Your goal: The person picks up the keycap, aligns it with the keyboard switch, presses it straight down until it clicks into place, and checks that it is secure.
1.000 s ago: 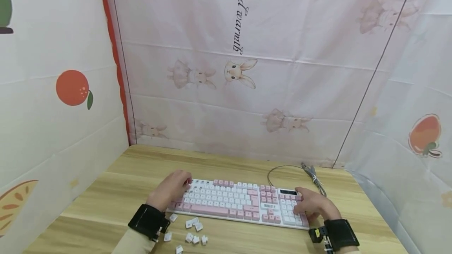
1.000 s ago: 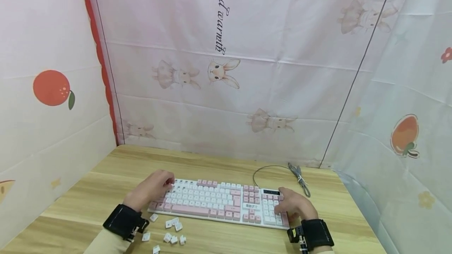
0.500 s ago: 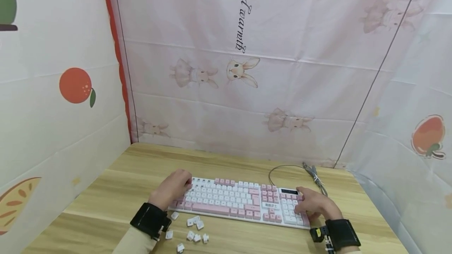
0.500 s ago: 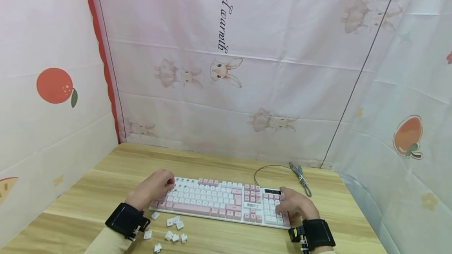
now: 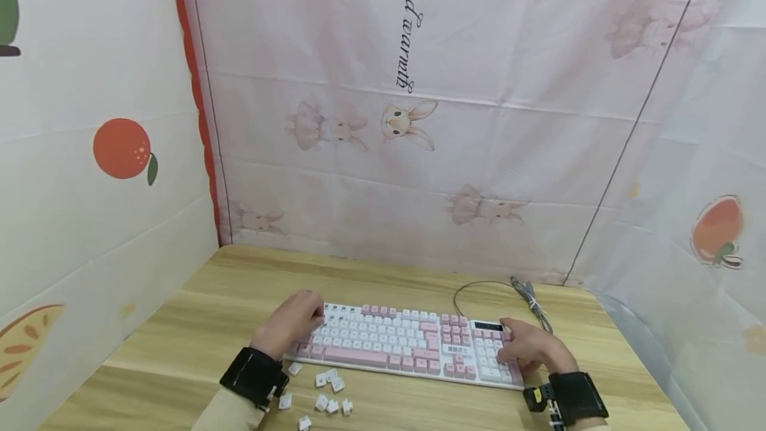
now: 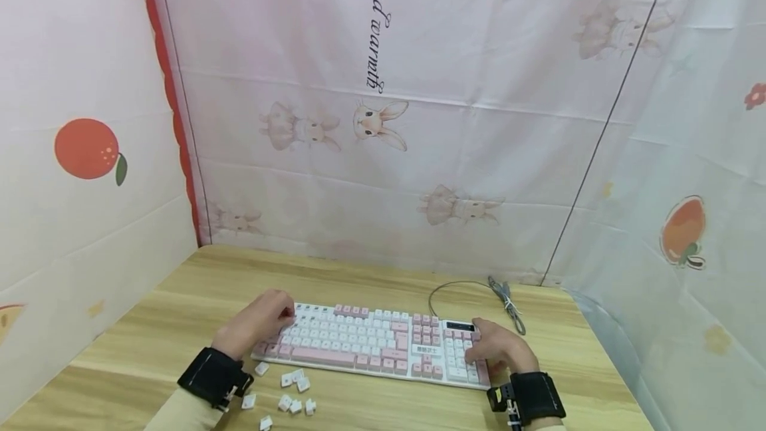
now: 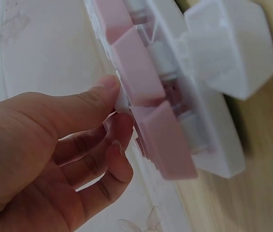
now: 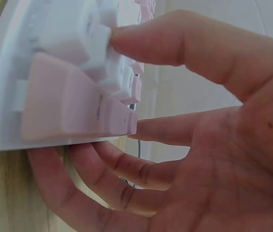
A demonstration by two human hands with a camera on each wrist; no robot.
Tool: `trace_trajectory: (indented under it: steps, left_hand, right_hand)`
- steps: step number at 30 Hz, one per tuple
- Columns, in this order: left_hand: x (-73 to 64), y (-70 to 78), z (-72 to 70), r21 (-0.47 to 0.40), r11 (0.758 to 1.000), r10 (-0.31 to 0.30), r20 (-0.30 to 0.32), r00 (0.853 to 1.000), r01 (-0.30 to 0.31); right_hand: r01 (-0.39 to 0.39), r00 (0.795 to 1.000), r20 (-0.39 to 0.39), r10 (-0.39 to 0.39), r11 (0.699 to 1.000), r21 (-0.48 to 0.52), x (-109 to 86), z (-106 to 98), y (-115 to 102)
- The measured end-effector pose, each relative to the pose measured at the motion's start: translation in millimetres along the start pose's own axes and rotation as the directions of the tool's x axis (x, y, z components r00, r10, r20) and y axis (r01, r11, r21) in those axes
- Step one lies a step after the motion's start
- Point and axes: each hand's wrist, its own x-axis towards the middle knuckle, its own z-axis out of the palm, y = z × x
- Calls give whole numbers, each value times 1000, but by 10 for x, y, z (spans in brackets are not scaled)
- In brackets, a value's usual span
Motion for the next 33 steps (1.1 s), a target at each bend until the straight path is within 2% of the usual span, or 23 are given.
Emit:
trace_trajectory:
  steps: [10, 33]
  left_hand:
    - [-35, -19, -11, -24, 1000, -4, -8, 1000, 4]
    - [-5, -19, -16, -32, 999, 1, -15, 1000, -2]
  right_hand:
    - [-1, 1000, 1, 1, 1000, -4, 6, 61, 18]
    - [-2, 1000, -6, 2, 1000, -17, 12, 0, 12]
